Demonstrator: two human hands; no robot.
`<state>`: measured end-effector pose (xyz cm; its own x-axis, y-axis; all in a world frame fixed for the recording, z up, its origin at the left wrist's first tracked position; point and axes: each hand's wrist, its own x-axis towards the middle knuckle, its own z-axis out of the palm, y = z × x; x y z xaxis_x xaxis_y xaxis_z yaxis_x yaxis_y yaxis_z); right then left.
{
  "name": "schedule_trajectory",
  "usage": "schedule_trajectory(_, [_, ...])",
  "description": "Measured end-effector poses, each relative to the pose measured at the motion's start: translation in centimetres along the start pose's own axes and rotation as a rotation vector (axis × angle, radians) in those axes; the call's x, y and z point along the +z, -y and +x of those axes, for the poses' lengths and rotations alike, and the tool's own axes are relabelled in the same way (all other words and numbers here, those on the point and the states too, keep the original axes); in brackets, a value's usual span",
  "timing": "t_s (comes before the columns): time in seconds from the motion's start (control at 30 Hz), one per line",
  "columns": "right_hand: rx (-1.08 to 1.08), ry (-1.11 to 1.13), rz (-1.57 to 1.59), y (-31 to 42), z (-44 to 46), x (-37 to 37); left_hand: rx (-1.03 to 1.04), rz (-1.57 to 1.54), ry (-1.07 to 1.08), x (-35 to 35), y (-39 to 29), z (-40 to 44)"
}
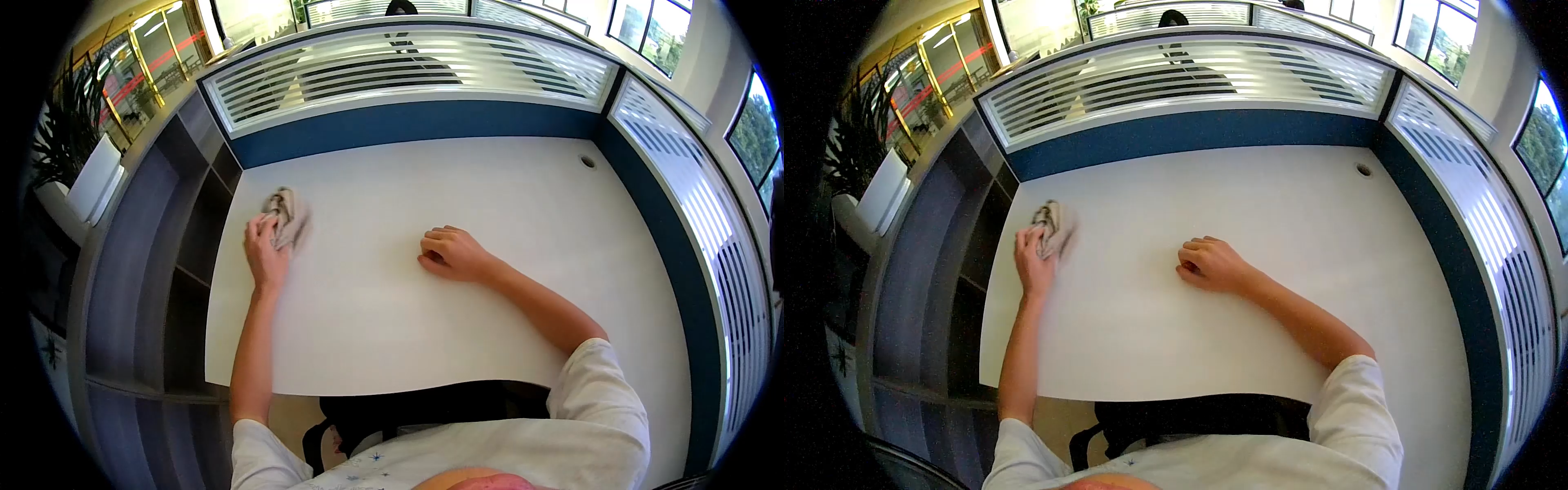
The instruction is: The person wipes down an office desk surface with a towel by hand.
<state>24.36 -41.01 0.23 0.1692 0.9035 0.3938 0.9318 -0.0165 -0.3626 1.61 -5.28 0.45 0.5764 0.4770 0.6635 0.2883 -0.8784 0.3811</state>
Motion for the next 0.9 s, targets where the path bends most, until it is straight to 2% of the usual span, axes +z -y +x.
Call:
schedule_trajectory(0.03, [0.004,0.001,-0.007,0.1,0.0,0.0,0.003,0.095,-0.052,-0.2,-0.1,-0.1])
schedule_trajectory(0.13, [0.019,-0.002,-0.006,0.4,0.3,0.2,0.099,0.009,0.018,0.4,-2.0,-1.0])
schedule_trajectory(0.17, [0.031,-0.004,0.002,0.4,0.3,0.3,0.108,-0.147,0.096,0.9,-3.9,-1.9])
schedule_trajectory(0.2, [0.043,-0.009,0.01,0.3,0.3,0.4,0.169,-0.404,0.229,2.9,-4.0,-2.9])
schedule_trajectory(0.23, [0.009,-0.03,0.013,0.0,0.3,0.7,0.326,-0.556,0.359,2.7,-7.0,-3.9])
schedule_trajectory(0.27, [-0.025,-0.049,0.012,-0.4,0.3,0.9,0.386,-0.66,0.581,1.8,-9.6,-4.9])
schedule_trajectory(0.3, [-0.058,-0.064,0.008,-0.7,0.2,1.0,0.361,-0.898,0.738,0.9,-12.8,-5.8])
schedule_trajectory(0.33, [-0.101,-0.048,0.029,-0.7,0.0,0.7,0.341,-0.968,0.797,0.0,-15.3,-6.6])
schedule_trajectory(0.4, [-0.183,-0.008,0.066,-0.6,-0.2,-0.6,0.364,-0.964,0.808,1.0,-14.5,-7.0])
schedule_trajectory(0.5, [-0.075,0.048,0.057,0.0,0.1,-0.5,0.075,-1.155,0.827,1.0,-12.6,-6.5])
schedule_trajectory(0.6, [-0.07,0.038,0.063,-0.3,0.3,0.0,0.057,-1.184,0.838,1.0,-12.3,-6.6])
schedule_trajectory(0.9, [-0.068,0.051,0.049,-0.3,0.3,-0.1,0.19,-1.071,0.779,0.7,-12.8,-6.4])
